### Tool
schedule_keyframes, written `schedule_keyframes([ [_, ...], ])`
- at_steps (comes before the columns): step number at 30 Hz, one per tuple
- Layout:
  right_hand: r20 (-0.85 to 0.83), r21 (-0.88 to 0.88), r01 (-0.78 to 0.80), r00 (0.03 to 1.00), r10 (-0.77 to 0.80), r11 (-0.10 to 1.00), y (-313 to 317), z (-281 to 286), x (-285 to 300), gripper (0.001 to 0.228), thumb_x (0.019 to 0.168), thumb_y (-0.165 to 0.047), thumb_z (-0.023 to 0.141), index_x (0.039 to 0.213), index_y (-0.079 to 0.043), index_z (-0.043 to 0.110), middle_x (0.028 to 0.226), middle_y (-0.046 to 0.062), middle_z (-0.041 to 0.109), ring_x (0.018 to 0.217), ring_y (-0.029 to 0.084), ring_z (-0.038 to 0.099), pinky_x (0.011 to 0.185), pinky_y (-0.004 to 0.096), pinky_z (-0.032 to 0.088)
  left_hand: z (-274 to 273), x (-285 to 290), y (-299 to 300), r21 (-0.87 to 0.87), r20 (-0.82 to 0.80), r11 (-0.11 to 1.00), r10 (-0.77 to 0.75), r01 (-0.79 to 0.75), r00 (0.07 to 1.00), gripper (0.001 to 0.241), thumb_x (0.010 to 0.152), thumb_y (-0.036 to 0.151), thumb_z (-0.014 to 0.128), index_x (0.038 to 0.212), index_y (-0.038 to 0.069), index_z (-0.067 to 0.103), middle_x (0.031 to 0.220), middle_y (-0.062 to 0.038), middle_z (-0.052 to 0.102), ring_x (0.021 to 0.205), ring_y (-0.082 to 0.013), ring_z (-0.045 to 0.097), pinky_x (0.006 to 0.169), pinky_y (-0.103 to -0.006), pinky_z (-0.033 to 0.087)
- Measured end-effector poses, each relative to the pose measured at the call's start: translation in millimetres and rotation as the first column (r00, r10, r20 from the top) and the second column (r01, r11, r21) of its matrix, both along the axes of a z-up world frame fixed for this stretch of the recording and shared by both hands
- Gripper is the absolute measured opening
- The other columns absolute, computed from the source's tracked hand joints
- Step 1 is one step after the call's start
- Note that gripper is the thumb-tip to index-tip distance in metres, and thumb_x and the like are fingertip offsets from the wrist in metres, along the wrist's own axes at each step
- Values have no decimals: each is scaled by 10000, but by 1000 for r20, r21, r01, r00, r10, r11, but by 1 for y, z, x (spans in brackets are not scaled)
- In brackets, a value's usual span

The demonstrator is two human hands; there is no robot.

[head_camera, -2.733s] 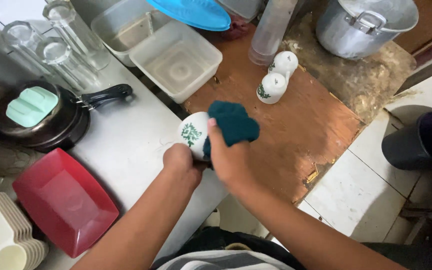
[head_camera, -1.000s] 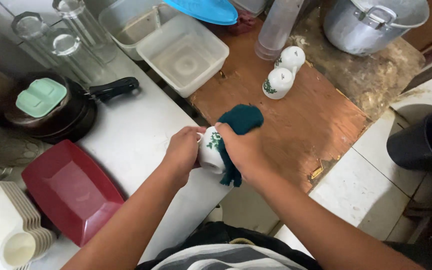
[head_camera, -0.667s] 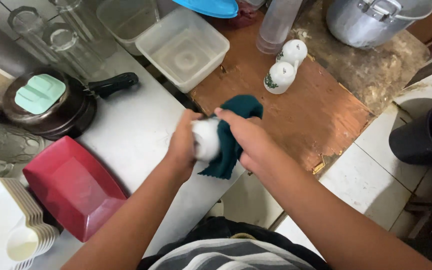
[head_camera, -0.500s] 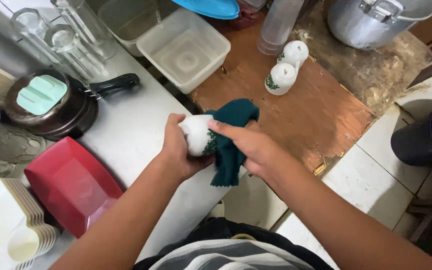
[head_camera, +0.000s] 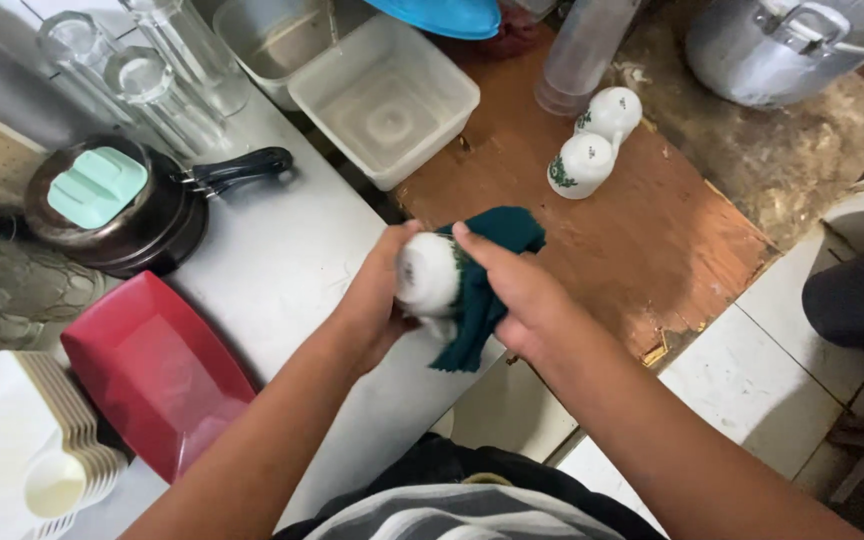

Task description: Wiping and drying various cups and bowls with a cloth at a counter.

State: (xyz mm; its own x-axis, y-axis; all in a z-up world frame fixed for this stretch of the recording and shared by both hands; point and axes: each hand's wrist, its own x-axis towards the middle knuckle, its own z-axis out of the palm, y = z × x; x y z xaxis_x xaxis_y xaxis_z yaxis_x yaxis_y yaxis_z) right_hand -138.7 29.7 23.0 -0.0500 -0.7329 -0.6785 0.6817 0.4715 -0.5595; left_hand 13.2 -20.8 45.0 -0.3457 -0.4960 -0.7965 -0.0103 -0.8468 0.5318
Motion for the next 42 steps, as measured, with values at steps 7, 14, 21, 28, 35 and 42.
schedule_keyframes([
  [7, 5, -35, 60, 998, -60, 998, 4, -2, 8, 356, 920, -357, 705, 1152, -88, 680, 1106, 59, 731, 979, 213, 687, 861, 404, 575, -15, -2, -12, -201, -9, 976, -87, 83, 996, 637, 849, 601, 632, 1179, 59, 681, 1071, -134, 720, 960, -294, 691, 880, -456, 551],
  [14, -112, 34, 66, 992, -62, 997, 4, -14, -3, 364, 893, -298, 742, 1158, -61, 664, 1082, 77, 729, 981, 229, 702, 861, 410, 594, -20, -6, -16, -175, 28, 957, -229, 230, 973, 626, 830, 623, 583, 1185, 113, 657, 1061, -105, 724, 951, -247, 715, 873, -418, 576],
  [21, -199, -47, 68, 977, -76, 997, 19, 8, 4, 359, 860, -248, 761, 1181, -117, 667, 1103, 21, 724, 1014, 169, 696, 875, 380, 575, -31, -17, -20, -104, -121, 993, -70, 58, 990, 485, 880, 555, 551, 1160, 161, 580, 1003, -70, 672, 938, -262, 675, 840, -464, 565],
  [28, -84, 20, 125, 989, -123, 992, 22, -13, -13, 348, 851, -266, 766, 1124, -65, 691, 1075, 79, 749, 972, 216, 723, 829, 387, 615, -27, -20, -13, -37, -211, 970, -243, 241, 947, 550, 874, 573, 524, 1160, 118, 638, 1066, -95, 723, 982, -252, 712, 884, -479, 590],
  [35, -57, 100, 27, 998, -21, 995, 25, -11, -16, 360, 875, -285, 771, 1145, -65, 682, 1066, 80, 722, 942, 217, 693, 802, 399, 599, -28, -14, -8, -295, -77, 920, -292, 258, 953, 444, 848, 449, 657, 1207, 189, 640, 1134, -43, 701, 1026, -189, 681, 877, -390, 555],
  [42, -75, -28, -88, 994, 85, 996, 31, 15, -4, 441, 844, -292, 749, 1222, -84, 661, 1094, 71, 728, 965, 224, 694, 780, 442, 586, -58, -17, -20, 234, -278, 965, 186, -121, 942, 320, 871, 336, 471, 1026, 101, 624, 960, -90, 704, 898, -281, 682, 823, -466, 577],
])
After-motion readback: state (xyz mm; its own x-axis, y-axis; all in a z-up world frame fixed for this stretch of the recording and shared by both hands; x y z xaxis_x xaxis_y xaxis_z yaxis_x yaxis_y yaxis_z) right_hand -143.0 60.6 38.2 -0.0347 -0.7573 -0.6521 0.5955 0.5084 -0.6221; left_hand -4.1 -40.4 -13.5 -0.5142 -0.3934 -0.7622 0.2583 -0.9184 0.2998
